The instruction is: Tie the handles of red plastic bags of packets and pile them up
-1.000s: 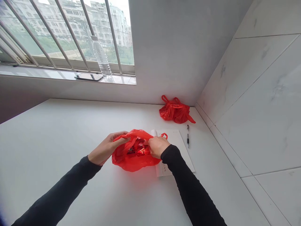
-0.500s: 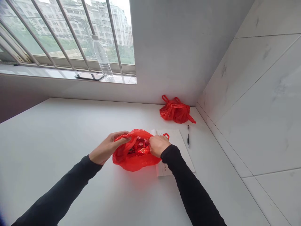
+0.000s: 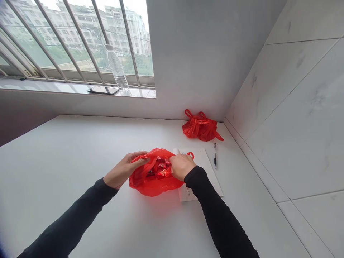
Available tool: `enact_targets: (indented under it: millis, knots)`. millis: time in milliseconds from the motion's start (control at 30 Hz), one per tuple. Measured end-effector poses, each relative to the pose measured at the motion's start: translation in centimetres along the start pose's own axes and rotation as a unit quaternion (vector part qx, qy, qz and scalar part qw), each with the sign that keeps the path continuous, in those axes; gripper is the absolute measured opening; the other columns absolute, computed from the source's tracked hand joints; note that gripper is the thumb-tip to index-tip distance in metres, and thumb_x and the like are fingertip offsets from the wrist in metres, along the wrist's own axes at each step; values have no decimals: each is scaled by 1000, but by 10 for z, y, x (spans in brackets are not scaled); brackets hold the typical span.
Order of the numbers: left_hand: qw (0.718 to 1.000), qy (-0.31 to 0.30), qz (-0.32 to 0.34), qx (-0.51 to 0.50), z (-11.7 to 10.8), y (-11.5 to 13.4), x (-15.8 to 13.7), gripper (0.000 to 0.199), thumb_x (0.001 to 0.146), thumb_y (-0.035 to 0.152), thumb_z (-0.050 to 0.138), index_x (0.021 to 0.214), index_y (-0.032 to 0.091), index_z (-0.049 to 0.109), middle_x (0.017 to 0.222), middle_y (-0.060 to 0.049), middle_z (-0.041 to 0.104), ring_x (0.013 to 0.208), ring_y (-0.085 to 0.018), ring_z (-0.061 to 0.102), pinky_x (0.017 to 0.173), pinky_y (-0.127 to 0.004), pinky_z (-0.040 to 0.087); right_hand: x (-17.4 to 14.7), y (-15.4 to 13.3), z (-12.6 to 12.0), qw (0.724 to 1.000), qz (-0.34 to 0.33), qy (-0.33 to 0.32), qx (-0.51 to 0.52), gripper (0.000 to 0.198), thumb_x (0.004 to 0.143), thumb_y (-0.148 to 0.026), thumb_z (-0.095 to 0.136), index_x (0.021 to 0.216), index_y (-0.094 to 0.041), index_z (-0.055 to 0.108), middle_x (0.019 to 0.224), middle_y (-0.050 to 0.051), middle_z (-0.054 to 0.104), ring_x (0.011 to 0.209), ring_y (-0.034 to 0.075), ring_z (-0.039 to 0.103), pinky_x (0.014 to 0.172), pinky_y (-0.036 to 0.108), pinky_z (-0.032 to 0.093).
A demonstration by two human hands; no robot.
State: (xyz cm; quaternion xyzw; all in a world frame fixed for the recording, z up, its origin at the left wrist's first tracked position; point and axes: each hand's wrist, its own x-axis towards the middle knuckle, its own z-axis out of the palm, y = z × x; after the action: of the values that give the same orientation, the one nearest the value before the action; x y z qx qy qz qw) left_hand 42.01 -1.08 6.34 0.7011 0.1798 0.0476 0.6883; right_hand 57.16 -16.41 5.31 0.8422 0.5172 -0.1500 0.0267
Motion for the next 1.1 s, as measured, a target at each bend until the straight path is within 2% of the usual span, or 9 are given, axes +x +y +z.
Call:
enact_targets:
  millis: [167, 433, 633, 767, 967, 1100]
  knots:
    - [1000, 5, -1, -3, 0, 1, 1, 21, 79, 35, 71, 90, 18, 69, 83, -1, 68, 74, -17, 63, 67, -26, 49, 1, -1, 2, 1000, -13, -20, -5, 28, 91, -18, 44, 96, -20, 71, 85, 10, 71, 81, 24, 67, 63, 30, 34]
    - [1000, 1, -3, 17, 1, 1, 1, 25, 84, 42, 66, 93, 19, 69, 87, -2, 70, 75, -17, 64, 67, -26, 50, 6, 5, 9, 998, -41, -38, -4, 32, 90, -17, 46, 108, -27, 71, 90, 6, 71, 83, 23, 66, 62, 29, 31]
    - [1000, 5, -4, 27, 2, 2, 1, 27, 84, 44, 66, 93, 18, 69, 86, -2, 70, 76, -19, 65, 68, -27, 51, 6, 2, 6, 999, 2, -31, -17, 28, 94, -19, 41, 92, -16, 69, 86, 11, 69, 79, 24, 66, 61, 30, 32]
    - [1000, 2, 3, 23, 2, 2, 0, 28, 83, 43, 66, 97, 19, 70, 86, -2, 70, 75, -18, 64, 67, -27, 50, 10, -2, 9, 999, 14, -29, -20, 28, 96, -20, 40, 97, -15, 67, 90, 13, 70, 81, 25, 66, 64, 30, 35]
    - [999, 10, 5, 30, 3, 2, 0, 30, 82, 48, 66, 88, 19, 68, 84, -3, 70, 78, -21, 67, 70, -30, 52, 6, 3, 7, 999, -27, -42, -4, 29, 95, -19, 41, 99, -19, 69, 89, 9, 70, 82, 23, 65, 68, 30, 37]
    - [999, 11, 14, 44, 2, 1, 0, 29, 84, 48, 64, 86, 19, 67, 82, -1, 68, 75, -19, 64, 67, -28, 50, 3, 6, 5, 997, -66, -50, 10, 31, 94, -19, 42, 103, -23, 71, 89, 6, 71, 82, 21, 65, 68, 29, 38]
